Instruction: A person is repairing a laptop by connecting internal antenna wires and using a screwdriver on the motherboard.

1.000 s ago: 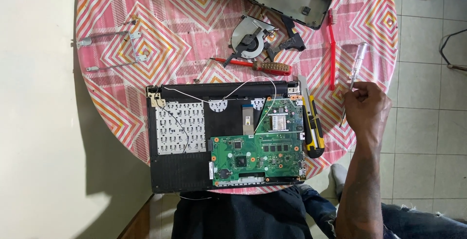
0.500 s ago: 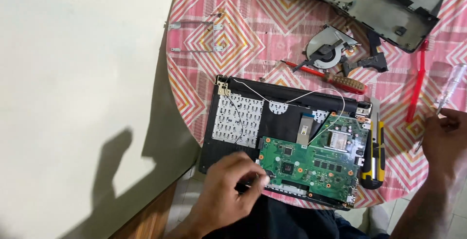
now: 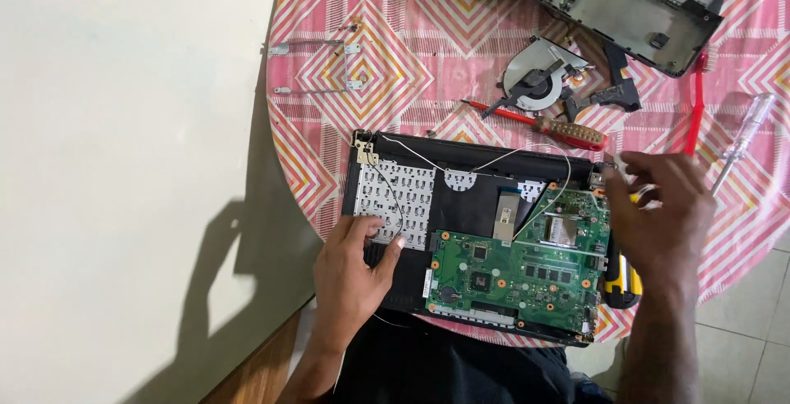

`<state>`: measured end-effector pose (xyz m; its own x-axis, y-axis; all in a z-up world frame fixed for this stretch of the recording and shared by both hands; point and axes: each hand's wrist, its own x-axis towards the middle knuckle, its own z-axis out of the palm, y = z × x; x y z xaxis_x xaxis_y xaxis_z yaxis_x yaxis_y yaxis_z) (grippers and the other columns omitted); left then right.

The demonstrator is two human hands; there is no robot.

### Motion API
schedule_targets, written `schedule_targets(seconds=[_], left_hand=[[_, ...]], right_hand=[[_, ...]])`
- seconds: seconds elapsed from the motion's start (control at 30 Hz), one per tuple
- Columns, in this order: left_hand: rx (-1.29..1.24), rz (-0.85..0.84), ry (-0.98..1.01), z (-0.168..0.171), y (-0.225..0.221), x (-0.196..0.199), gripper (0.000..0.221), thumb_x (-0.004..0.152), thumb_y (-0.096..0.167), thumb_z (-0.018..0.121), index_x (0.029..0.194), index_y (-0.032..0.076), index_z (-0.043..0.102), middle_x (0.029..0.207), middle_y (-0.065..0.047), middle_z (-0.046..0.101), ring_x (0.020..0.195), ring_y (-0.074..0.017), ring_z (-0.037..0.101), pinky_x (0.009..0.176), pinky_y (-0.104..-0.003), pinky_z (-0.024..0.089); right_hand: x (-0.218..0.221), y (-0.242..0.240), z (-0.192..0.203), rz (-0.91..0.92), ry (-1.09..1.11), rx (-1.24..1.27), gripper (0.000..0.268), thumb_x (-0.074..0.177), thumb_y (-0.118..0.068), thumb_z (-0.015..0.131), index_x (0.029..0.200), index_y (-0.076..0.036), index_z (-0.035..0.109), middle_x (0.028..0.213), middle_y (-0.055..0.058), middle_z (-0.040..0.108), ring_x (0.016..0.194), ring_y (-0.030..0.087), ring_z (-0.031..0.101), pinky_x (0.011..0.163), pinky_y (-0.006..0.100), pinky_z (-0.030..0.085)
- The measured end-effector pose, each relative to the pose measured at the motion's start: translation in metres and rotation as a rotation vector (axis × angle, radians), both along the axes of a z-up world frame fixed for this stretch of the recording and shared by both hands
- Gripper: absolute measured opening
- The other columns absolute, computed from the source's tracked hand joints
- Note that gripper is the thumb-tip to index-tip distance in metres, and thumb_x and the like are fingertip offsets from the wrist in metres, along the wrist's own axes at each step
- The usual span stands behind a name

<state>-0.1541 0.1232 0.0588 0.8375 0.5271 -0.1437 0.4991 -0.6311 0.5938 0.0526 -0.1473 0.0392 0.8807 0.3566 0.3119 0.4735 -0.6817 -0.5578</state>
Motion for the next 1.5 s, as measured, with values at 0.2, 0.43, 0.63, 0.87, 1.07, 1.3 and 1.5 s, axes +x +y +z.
schedule_targets(seconds=[0.2,0.43,0.63,0.87,1.07,1.3,1.5], left_hand=[[0.033,-0.034,-0.067,-0.014,-0.004,-0.004,0.012,0.089,0.024,0.067,0.096,0.015,0.063,0.094,0.000,0.060,0.077,-0.0168,0.062,0.057,-0.033,0.053],[-0.509,-0.009,-0.211,0.013,0.004,0.000,0.024,0.093,0.029,0.060,0.090,0.006,0.066,0.071,-0.001,0.061,0.063,-0.0089,0.053,0.054,-0.023,0.045],[-1.293,0.171,-0.326,0.011,0.008,-0.002,0.013,0.098,0.019,0.056,0.098,0.007,0.061,0.068,-0.002,0.050,0.057,-0.0077,0.041,0.042,-0.018,0.033],[-1.651,0.262,-0.233,0.007,-0.013,0.026,0.026,0.096,0.012,0.052,0.116,-0.004,0.052,0.074,-0.008,0.046,0.056,-0.0077,0.045,0.033,-0.013,0.037],[-1.681,0.200,-0.219,0.009,-0.027,0.050,0.045,0.095,0.018,0.057,0.131,-0.007,0.050,0.083,-0.007,0.049,0.061,-0.0049,0.051,0.035,-0.010,0.039],[-1.732,0.354,-0.440,0.014,-0.027,0.059,0.034,0.098,0.031,0.054,0.118,0.004,0.057,0.078,-0.001,0.047,0.061,-0.0058,0.048,0.042,-0.013,0.039],[-1.920,0.492,-0.606,0.007,-0.035,0.060,0.026,0.102,0.032,0.048,0.092,0.010,0.057,0.076,0.001,0.045,0.064,-0.0078,0.045,0.050,-0.017,0.037]], right_hand=[[-0.001,0.040,0.009,0.049,0.159,-0.016,0.026,0.092,-0.009,0.076,0.113,0.006,0.070,0.099,0.018,0.059,0.080,0.026,0.055,0.064,0.037,0.047],[-0.008,0.050,0.017,0.085,0.270,0.160,0.003,0.093,-0.002,0.068,0.091,0.000,0.067,0.086,0.011,0.059,0.070,0.018,0.051,0.061,0.031,0.041],[-0.017,0.056,0.033,-0.022,0.508,0.217,0.006,0.098,-0.011,0.064,0.099,-0.006,0.063,0.073,0.002,0.057,0.064,0.011,0.048,0.056,0.028,0.039],[-0.027,0.064,0.036,0.052,0.453,0.634,0.006,0.098,0.003,0.064,0.100,0.008,0.061,0.070,0.015,0.059,0.054,0.015,0.056,0.055,0.025,0.048],[-0.055,0.078,0.042,0.173,0.655,0.606,0.010,0.086,-0.001,0.071,0.091,0.006,0.066,0.061,0.014,0.063,0.046,0.015,0.059,0.047,0.027,0.050],[-0.077,0.076,0.027,0.293,0.758,0.573,0.014,0.083,-0.010,0.075,0.092,0.000,0.072,0.060,0.014,0.065,0.052,0.020,0.062,0.054,0.038,0.054],[-0.089,0.075,0.048,0.552,0.827,0.382,0.035,0.082,-0.030,0.069,0.109,-0.009,0.066,0.091,0.009,0.071,0.082,0.022,0.067,0.072,0.037,0.053]])
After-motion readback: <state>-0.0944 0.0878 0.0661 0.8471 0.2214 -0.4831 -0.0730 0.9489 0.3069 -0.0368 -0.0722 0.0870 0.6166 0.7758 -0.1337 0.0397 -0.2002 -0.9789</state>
